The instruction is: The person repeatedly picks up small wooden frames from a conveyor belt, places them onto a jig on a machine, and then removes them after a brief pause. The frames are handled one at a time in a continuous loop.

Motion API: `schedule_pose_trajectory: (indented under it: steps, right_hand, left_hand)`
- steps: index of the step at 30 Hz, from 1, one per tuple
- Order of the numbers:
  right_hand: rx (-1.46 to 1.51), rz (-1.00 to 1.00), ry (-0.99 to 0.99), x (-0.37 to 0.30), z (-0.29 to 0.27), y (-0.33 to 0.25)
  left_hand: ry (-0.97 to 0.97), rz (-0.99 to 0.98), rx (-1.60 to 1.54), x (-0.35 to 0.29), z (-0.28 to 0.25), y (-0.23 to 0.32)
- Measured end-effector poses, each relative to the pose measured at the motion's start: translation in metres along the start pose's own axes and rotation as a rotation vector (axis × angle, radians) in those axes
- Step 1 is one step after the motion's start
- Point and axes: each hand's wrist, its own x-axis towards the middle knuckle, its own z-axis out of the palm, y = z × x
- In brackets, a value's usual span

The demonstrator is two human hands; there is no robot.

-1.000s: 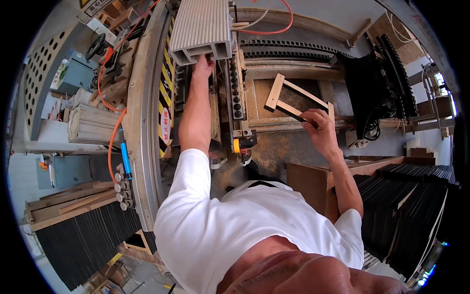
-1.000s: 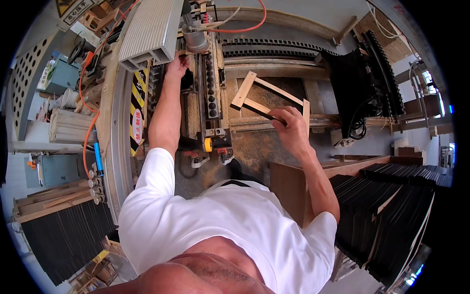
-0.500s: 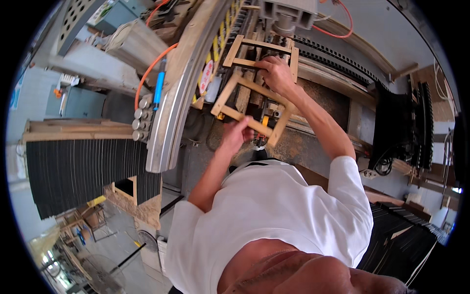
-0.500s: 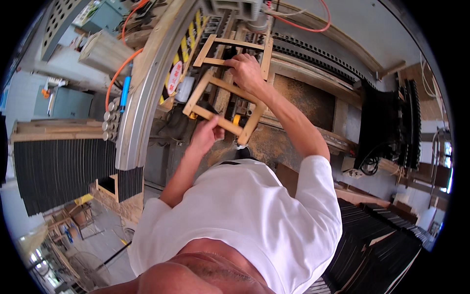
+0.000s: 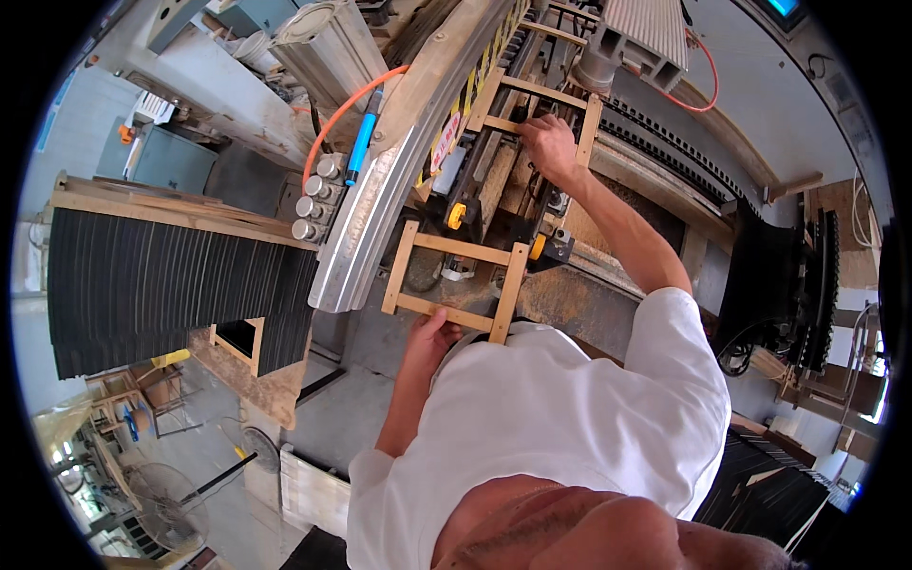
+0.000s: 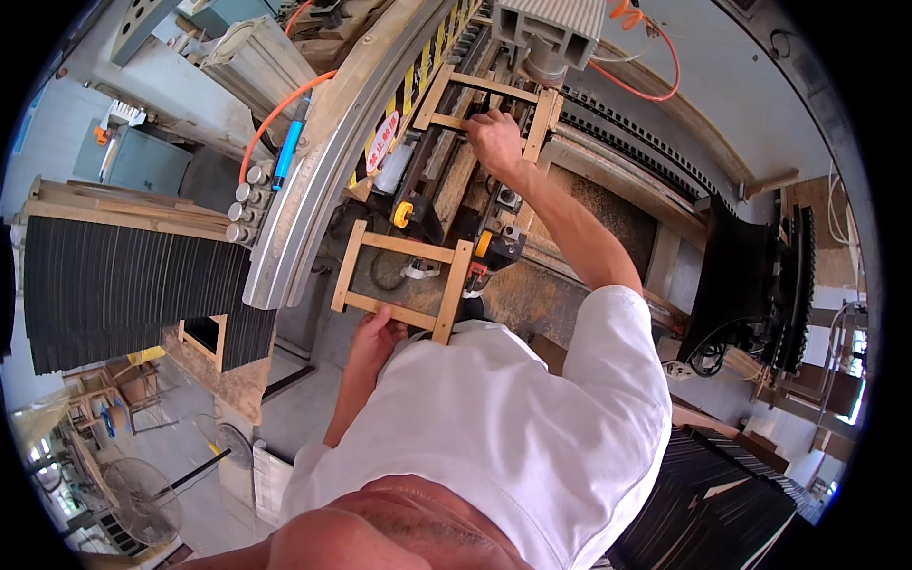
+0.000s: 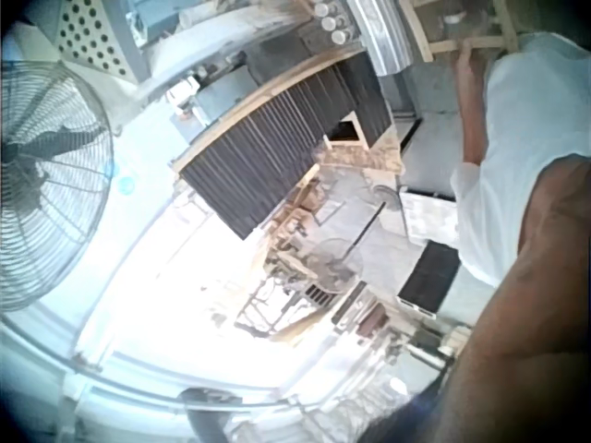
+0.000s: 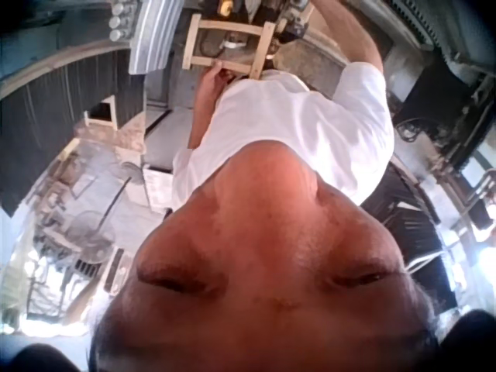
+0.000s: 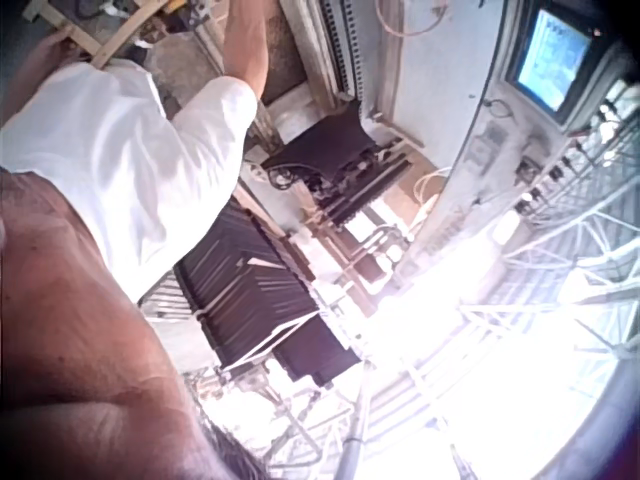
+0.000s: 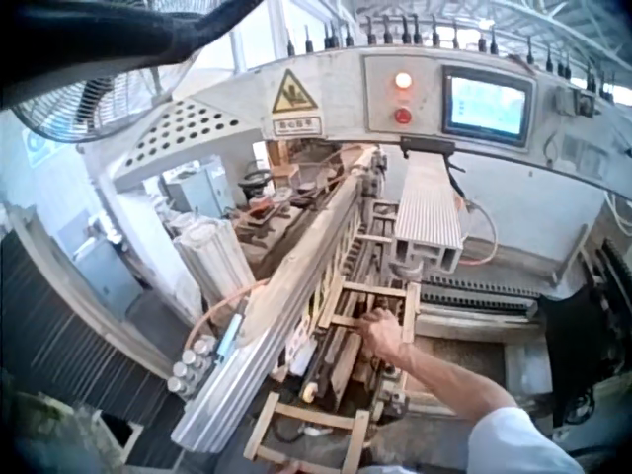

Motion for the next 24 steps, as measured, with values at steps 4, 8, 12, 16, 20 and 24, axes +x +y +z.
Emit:
schedule_pose_trajectory:
  steps: [4, 8, 12, 16, 20, 24]
  right_hand:
    - [-0.094, 0.011, 0.038, 0.025, 0.015, 0.019]
    - [-0.223, -0.009, -0.048, 0.061, 0.018, 0.06]
    - [-0.311, 0.014, -0.17, 0.093, 0.023, 0.089]
    - [-0.286, 0.128, -0.337, 0.113, 0.036, 0.116]
    - [-0.2, 0.038, -0.056, 0.111, 0.063, 0.13]
    - [-0.483, -0.256, 0.134, 0.1, 0.114, 0.202]
  left_hand:
    - [0.073, 0.031, -0.118, -0.001, -0.013, -0.004]
    - [0.16, 0.053, -0.13, -0.002, -0.028, -0.005]
    - [0.224, 0.113, -0.15, 0.005, -0.052, -0.009]
    - [0.273, 0.157, -0.223, 0.015, -0.067, -0.018]
    - [0.357, 0.198, -0.252, 0.02, -0.07, -0.026]
    - [0.388, 0.2, -0.244, 0.04, -0.074, -0.032]
